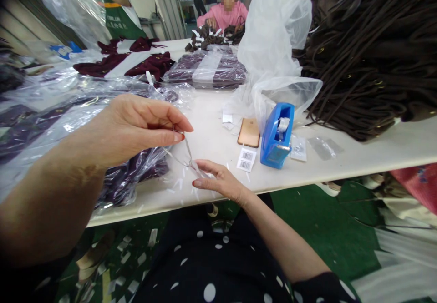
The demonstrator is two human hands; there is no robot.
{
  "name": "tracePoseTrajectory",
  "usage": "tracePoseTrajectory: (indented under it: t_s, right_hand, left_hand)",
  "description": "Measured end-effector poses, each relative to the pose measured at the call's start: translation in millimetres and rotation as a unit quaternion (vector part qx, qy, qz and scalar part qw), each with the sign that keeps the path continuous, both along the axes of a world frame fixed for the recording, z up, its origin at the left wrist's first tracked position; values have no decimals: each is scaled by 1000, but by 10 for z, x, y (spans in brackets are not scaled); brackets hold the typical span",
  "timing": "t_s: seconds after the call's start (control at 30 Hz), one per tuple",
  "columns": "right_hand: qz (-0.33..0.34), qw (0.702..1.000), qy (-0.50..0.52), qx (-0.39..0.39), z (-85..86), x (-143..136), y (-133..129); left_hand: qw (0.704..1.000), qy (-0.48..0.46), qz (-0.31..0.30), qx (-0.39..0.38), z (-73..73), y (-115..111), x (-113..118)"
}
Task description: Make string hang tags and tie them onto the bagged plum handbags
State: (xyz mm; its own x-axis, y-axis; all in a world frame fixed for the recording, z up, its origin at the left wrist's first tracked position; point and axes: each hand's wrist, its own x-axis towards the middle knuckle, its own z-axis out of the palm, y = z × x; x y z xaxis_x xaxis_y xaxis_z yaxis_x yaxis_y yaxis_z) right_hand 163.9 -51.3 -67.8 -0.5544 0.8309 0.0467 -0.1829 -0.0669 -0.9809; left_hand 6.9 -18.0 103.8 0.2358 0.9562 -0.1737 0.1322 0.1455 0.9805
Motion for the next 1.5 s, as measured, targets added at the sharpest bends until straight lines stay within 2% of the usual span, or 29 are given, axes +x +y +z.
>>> tracePoseTrajectory:
  t_s: [0.1, 0.2, 0.37, 0.47, 0.53, 0.6, 0.67, 0.73, 0.83, 0.93, 1.0, 1.1, 1.3, 1.5]
  right_hand:
    - [-37, 999, -4, 16, 26, -5, 24]
    - [-47, 999, -4, 26, 29, -13, 42]
    - [-47, 998, -2, 28, 61, -8, 43]
    - [-54, 995, -37, 74, 60, 15, 47]
    - [-87, 980, -92, 155, 13, 29, 63]
    - [-136, 948, -157, 240, -70, 31, 88]
    - [-182, 915, -203, 298, -159, 20, 108]
    - [-207, 901, -211, 317, -211, 0, 111]
    - [-201, 923, -158, 287, -186, -25, 75]
    - [-170, 959, -96, 205, -114, -19, 27]
    - [-160, 973, -83, 147, -92, 1, 7]
    - [-157, 979, -82, 96, -98, 32, -5]
    - [-171, 977, -86, 93, -62, 40, -25]
    - [-152, 988, -24, 23, -44, 12, -19]
  left_hand:
    - [999, -9, -22, 24, 8, 4, -21]
    - [998, 12, -38, 44, 15, 8, -33]
    - [1000, 17, -3, 11, 11, 24, -48]
    - [1000, 5, -6, 30, 0, 37, -66]
    - [999, -18, -20, 24, -11, 46, -78]
    - [999, -22, -37, 21, -25, 53, -85]
    - [997, 13, -62, 52, -43, 57, -89]
    - [987, 70, -93, 109, -64, 61, -94]
    - [972, 120, -121, 160, -95, 70, -111]
    - [972, 125, -120, 161, -119, 86, -136]
    - [973, 125, -113, 158, -131, 97, -151]
    - [973, 134, -104, 155, -145, 106, -166]
    - [974, 143, -102, 143, -172, 100, -174]
    - [986, 110, -72, 99, -223, 105, -166]
